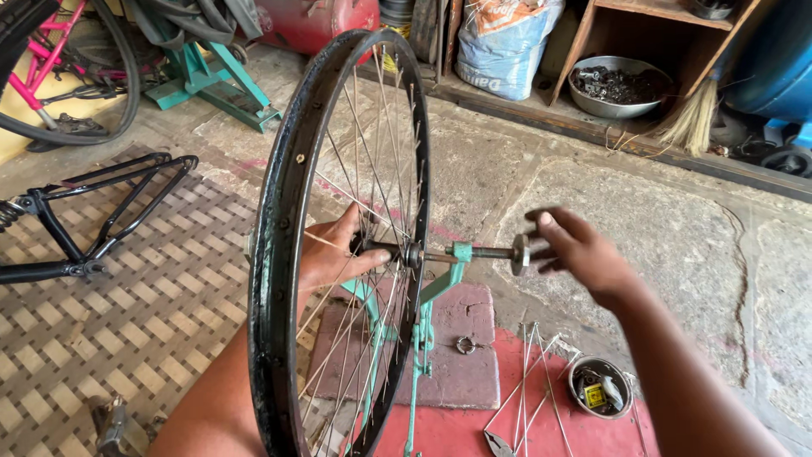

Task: The person inserts spokes into a bicycle wheel rim and tightens them by hand and with a tool, then rotates the wheel on a truing stand.

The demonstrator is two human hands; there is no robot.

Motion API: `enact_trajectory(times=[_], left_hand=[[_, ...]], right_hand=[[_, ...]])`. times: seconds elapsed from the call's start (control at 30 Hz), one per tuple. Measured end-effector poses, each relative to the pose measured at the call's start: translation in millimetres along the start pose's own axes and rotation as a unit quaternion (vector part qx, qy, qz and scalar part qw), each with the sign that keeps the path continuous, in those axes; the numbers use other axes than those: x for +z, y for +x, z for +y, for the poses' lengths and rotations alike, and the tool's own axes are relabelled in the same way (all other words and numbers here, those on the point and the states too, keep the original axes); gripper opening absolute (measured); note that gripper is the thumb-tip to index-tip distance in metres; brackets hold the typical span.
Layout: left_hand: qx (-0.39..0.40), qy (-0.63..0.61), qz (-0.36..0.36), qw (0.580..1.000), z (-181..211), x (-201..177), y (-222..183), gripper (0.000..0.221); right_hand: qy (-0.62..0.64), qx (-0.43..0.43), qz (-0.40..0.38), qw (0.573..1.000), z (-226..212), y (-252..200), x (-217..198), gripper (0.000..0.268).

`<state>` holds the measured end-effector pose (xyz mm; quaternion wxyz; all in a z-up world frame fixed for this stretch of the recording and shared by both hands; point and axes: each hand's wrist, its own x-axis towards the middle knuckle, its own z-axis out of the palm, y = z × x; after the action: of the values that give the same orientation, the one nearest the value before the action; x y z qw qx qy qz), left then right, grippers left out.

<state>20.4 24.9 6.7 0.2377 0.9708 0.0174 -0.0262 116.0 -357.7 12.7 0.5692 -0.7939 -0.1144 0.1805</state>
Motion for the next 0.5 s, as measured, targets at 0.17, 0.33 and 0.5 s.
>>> enact_trajectory(times=[0.17,0.33,0.5], left_hand=[[0.102,0.0,0.089,0.991,-19.9,20.6,13.5,0.109],[0.049,0.013,0.041,0.998,-26.6,22.9,22.0,0.114],[0.027,0.026,0.036,0.999,-23.8,20.0,18.0,0.111]], right_hand=[[-0.042,-0.193,-0.054,0.979,11.3,-2.4,3.2,0.049],[-0.046,-0.023,-0.014,0.999,10.3,-3.1,4.0,0.045],[0.001,-0.219,-0.106,0.97,10.7,-4.7,-7.4,0.058]])
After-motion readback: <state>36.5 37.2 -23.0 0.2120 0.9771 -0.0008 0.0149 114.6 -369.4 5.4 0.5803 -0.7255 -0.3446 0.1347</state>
